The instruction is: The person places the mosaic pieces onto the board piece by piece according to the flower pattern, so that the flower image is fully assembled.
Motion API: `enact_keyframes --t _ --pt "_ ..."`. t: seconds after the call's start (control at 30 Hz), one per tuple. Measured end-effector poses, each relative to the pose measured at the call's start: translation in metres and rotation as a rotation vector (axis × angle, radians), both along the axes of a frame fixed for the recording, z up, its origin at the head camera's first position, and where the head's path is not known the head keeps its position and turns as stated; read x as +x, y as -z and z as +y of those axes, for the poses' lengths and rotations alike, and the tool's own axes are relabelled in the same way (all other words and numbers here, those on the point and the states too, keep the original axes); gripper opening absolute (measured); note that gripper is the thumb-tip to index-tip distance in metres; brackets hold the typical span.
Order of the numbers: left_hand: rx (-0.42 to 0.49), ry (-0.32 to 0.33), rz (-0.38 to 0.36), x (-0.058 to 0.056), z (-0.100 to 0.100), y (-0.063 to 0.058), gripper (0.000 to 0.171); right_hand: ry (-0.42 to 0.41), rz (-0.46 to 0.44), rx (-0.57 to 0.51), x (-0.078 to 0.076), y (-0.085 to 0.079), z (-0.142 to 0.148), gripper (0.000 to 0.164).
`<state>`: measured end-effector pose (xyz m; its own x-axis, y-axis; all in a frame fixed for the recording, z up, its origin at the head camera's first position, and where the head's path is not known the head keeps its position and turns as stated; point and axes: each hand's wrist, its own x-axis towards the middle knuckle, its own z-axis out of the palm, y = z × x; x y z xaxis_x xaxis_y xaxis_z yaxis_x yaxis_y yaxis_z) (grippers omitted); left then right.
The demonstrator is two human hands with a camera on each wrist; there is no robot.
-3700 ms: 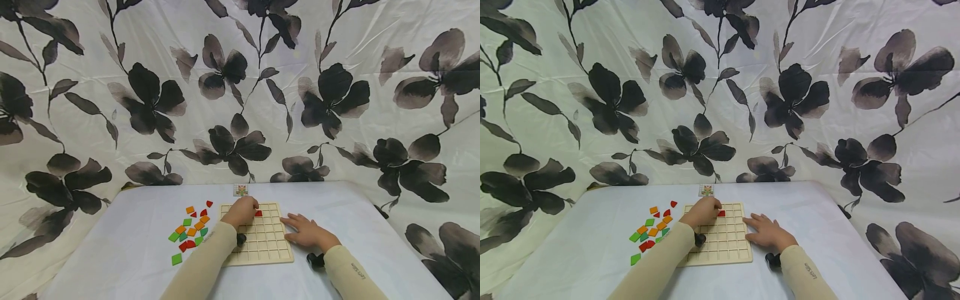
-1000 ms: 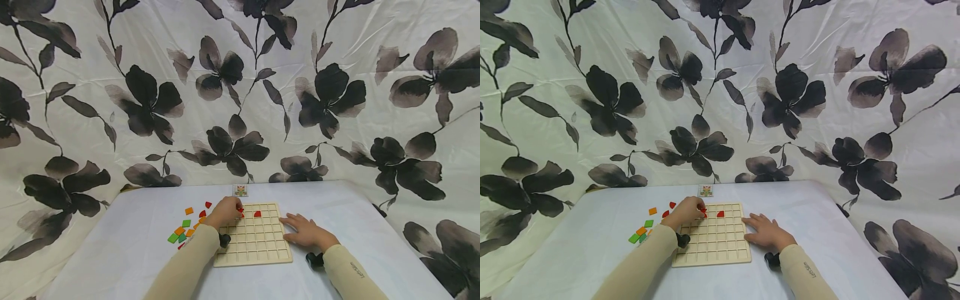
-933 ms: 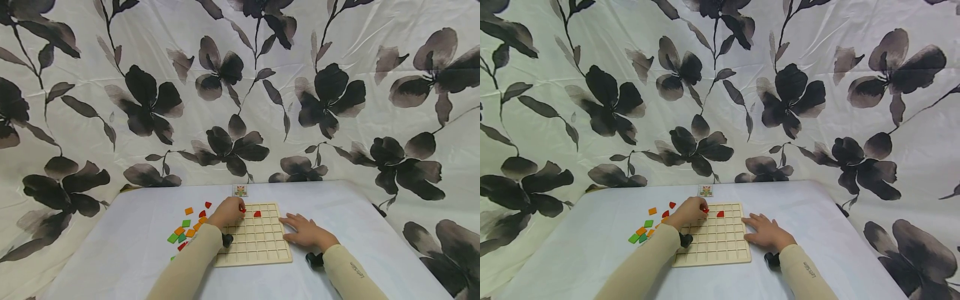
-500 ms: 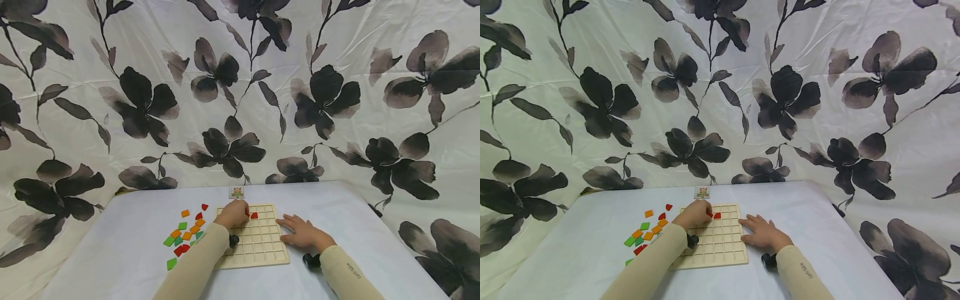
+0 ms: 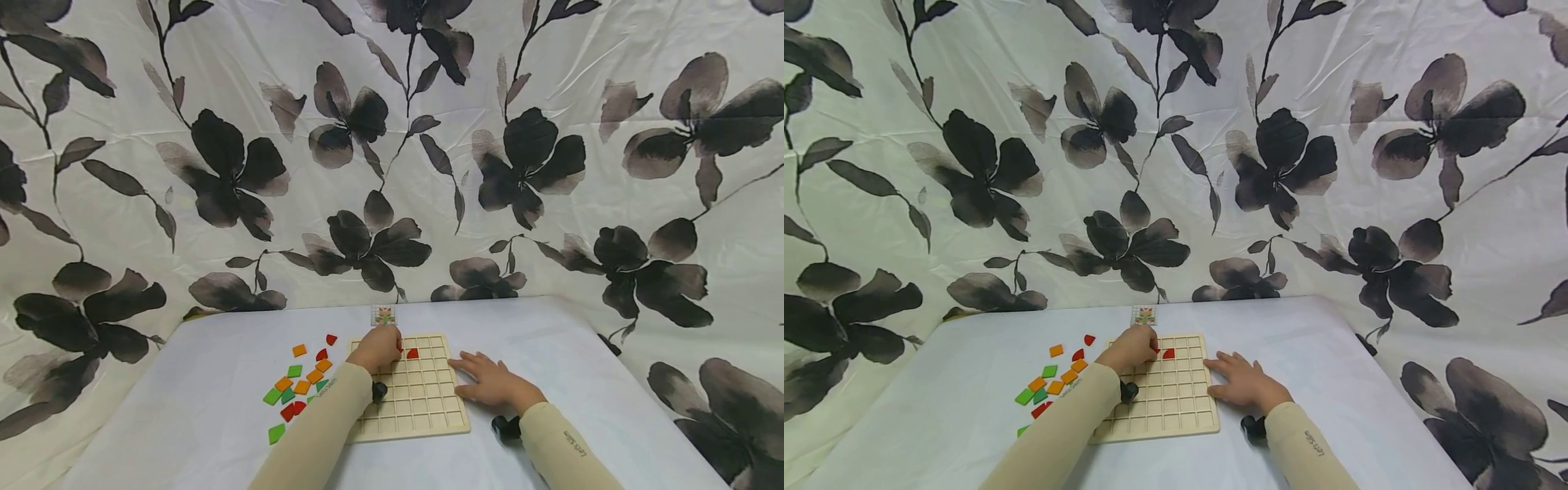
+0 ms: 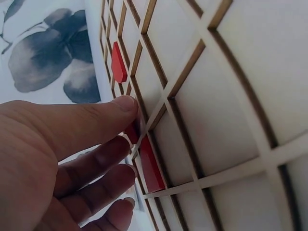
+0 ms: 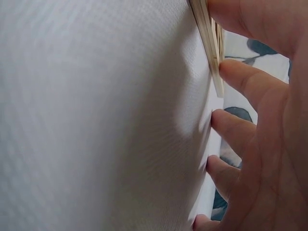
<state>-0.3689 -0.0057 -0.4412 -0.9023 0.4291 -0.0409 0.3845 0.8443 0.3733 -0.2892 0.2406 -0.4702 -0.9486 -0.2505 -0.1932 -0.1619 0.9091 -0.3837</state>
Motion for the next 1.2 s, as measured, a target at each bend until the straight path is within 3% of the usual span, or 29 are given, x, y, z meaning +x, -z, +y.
enact_keyframes --t 0.33,0.83,1.07,1.2 --pt "0.069 0.005 -0.003 -0.005 -0.004 0.009 0.013 0.005 -0.001 -0.008 0.003 -0.002 -0.003 0.061" --pt "0.044 0.034 0.069 -0.001 -0.016 0.013 0.014 -0.002 -0.006 -0.009 0.003 0.003 -0.003 0.062" --pt "0.085 -0.017 0.098 -0.002 -0.045 -0.001 0.011 -0.008 -0.002 -0.014 0.003 0.001 -0.002 0.06" --pt "0.055 -0.079 0.105 -0.006 -0.064 -0.012 0.013 -0.001 0.001 -0.012 0.002 -0.001 -0.001 0.06"
